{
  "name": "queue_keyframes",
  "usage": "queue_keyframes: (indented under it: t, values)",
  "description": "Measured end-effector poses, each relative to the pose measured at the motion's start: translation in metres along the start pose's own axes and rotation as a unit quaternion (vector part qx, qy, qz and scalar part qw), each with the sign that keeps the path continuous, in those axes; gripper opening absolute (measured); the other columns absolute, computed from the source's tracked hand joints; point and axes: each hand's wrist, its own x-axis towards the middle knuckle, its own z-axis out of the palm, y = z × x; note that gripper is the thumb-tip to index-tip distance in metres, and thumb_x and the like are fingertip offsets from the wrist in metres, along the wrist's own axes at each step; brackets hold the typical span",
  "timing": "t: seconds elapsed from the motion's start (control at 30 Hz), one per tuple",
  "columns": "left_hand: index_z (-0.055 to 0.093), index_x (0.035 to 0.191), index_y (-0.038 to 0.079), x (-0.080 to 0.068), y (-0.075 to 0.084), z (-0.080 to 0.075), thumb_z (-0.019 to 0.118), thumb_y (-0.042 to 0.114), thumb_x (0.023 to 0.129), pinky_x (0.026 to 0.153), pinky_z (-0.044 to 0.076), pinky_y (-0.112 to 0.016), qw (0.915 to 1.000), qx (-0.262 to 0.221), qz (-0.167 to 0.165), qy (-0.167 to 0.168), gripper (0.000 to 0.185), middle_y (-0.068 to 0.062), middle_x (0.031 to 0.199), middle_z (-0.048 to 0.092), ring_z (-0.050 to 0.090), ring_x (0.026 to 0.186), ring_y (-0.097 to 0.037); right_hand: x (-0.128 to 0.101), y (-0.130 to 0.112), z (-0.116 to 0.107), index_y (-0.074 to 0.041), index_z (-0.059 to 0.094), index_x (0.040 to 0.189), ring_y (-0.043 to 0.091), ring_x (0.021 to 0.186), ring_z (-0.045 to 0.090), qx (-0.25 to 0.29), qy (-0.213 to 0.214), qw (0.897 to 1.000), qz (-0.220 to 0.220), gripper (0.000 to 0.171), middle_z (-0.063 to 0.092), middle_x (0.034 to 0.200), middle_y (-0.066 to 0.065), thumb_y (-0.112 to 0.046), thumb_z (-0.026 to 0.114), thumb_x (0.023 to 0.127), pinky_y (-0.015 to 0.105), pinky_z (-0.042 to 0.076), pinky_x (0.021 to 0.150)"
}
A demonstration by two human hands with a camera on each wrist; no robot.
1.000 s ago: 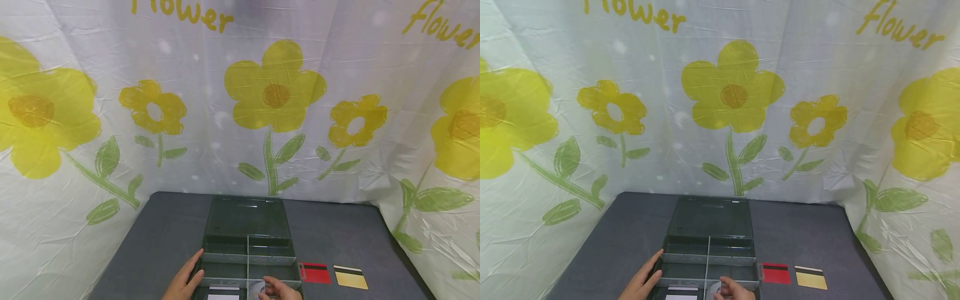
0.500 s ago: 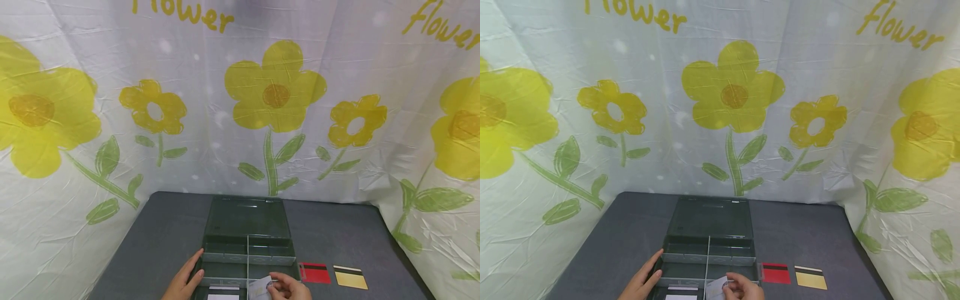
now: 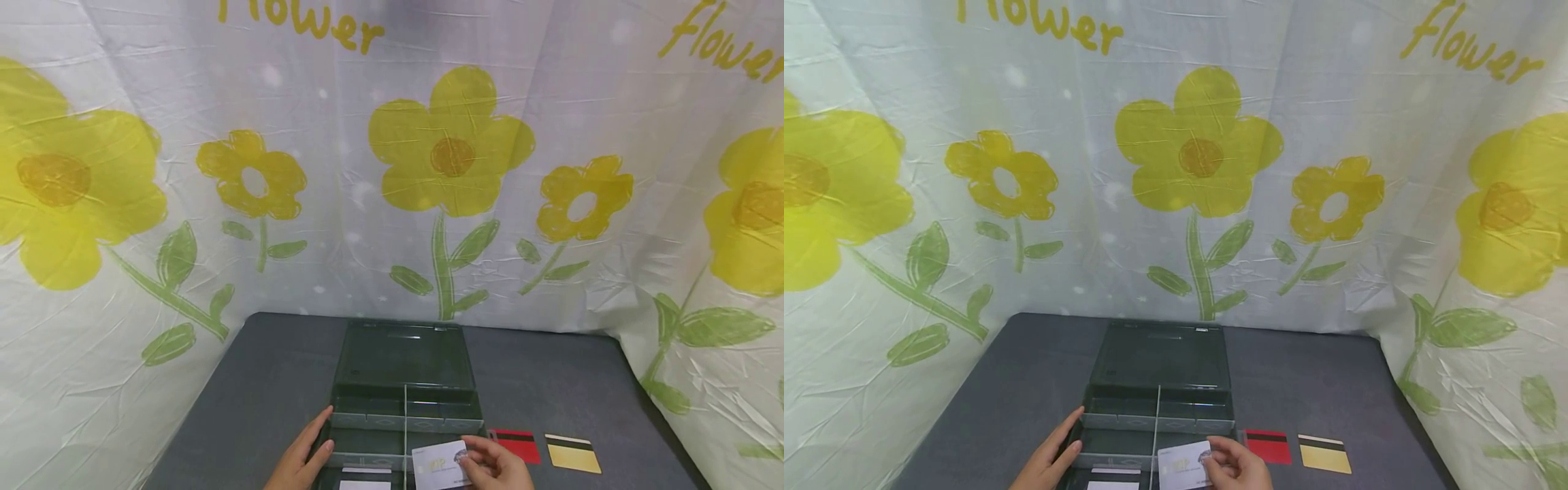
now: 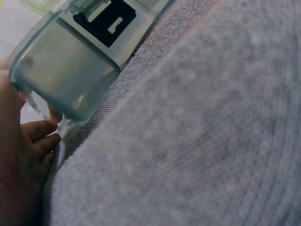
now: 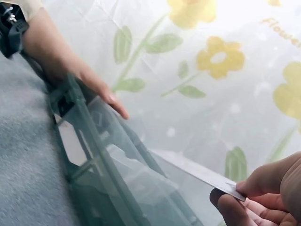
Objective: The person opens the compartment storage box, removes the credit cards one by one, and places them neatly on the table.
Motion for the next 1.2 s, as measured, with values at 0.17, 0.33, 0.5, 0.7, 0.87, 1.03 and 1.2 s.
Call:
queue_keyframes:
  t: [0.17, 0.33, 0.5, 0.7, 0.87, 1.03, 1.2]
  values:
    - [0.026, 0.15, 0.017, -0.001, 0.002, -0.001, 0.043, 0.046, 0.099, 0.096, 0.029, -0.066, 1.0, -0.005, -0.001, -0.005, 0.062, -0.013, 0.15, 0.029, 0.027, 0.135, -0.041, -0.002, 0.001, -0.011, 0.015, 0.053, 0.122, 0.024, 0.069, 0.067, 0.002, 0.027, 1.0, 0.017, 0.053, 0.067, 0.087, 0.011, -0.012, 0.073, 0.083, 0.035, 0.057, 0.061]
    - [0.025, 0.151, 0.016, -0.002, 0.002, -0.002, 0.042, 0.048, 0.098, 0.095, 0.029, -0.068, 0.9999, -0.002, -0.008, -0.015, 0.063, -0.015, 0.151, 0.027, 0.026, 0.135, -0.043, -0.002, 0.003, -0.024, 0.016, 0.052, 0.123, 0.025, 0.071, 0.067, 0.005, 0.049, 0.998, 0.035, 0.056, 0.067, 0.087, 0.011, -0.015, 0.073, 0.082, 0.037, 0.057, 0.062]
    - [0.025, 0.151, 0.016, -0.003, 0.002, -0.002, 0.043, 0.047, 0.099, 0.096, 0.029, -0.067, 0.9999, -0.002, -0.002, -0.014, 0.063, -0.014, 0.151, 0.028, 0.026, 0.135, -0.042, -0.003, 0.005, -0.033, 0.014, 0.054, 0.123, 0.026, 0.07, 0.066, 0.006, 0.093, 0.994, 0.06, 0.053, 0.067, 0.087, 0.012, -0.014, 0.073, 0.082, 0.039, 0.057, 0.061]
    - [0.025, 0.151, 0.018, -0.003, 0.001, -0.001, 0.043, 0.046, 0.099, 0.097, 0.028, -0.067, 0.9998, -0.018, -0.001, -0.009, 0.062, -0.013, 0.151, 0.026, 0.025, 0.135, -0.042, -0.001, 0.01, -0.043, 0.014, 0.055, 0.121, 0.026, 0.067, 0.065, -0.002, 0.137, 0.988, 0.076, 0.046, 0.067, 0.084, 0.012, -0.008, 0.069, 0.083, 0.038, 0.056, 0.058]
    - [0.023, 0.151, 0.019, -0.002, 0.0, -0.002, 0.042, 0.046, 0.099, 0.096, 0.027, -0.068, 0.999, -0.04, -0.009, -0.02, 0.062, -0.014, 0.152, 0.024, 0.022, 0.136, -0.043, 0.001, 0.018, -0.055, 0.012, 0.055, 0.122, 0.025, 0.067, 0.065, -0.014, 0.151, 0.984, 0.092, 0.042, 0.067, 0.084, 0.012, -0.005, 0.065, 0.085, 0.038, 0.056, 0.059]
    - [0.023, 0.151, 0.018, -0.003, 0.002, -0.002, 0.044, 0.046, 0.099, 0.096, 0.026, -0.068, 0.9988, -0.043, -0.013, -0.02, 0.063, -0.015, 0.153, 0.022, 0.021, 0.136, -0.043, 0.003, 0.025, -0.068, 0.012, 0.054, 0.123, 0.023, 0.069, 0.063, -0.039, 0.166, 0.98, 0.1, 0.043, 0.067, 0.085, 0.01, -0.007, 0.063, 0.086, 0.035, 0.054, 0.058]
    - [0.022, 0.151, 0.019, -0.004, 0.003, -0.002, 0.044, 0.045, 0.099, 0.097, 0.024, -0.07, 0.9985, -0.048, -0.015, -0.024, 0.063, -0.014, 0.154, 0.019, 0.019, 0.137, -0.044, 0.005, 0.036, -0.083, 0.012, 0.053, 0.123, 0.021, 0.069, 0.061, -0.056, 0.183, 0.976, 0.107, 0.043, 0.066, 0.083, 0.008, -0.008, 0.06, 0.085, 0.033, 0.051, 0.056]
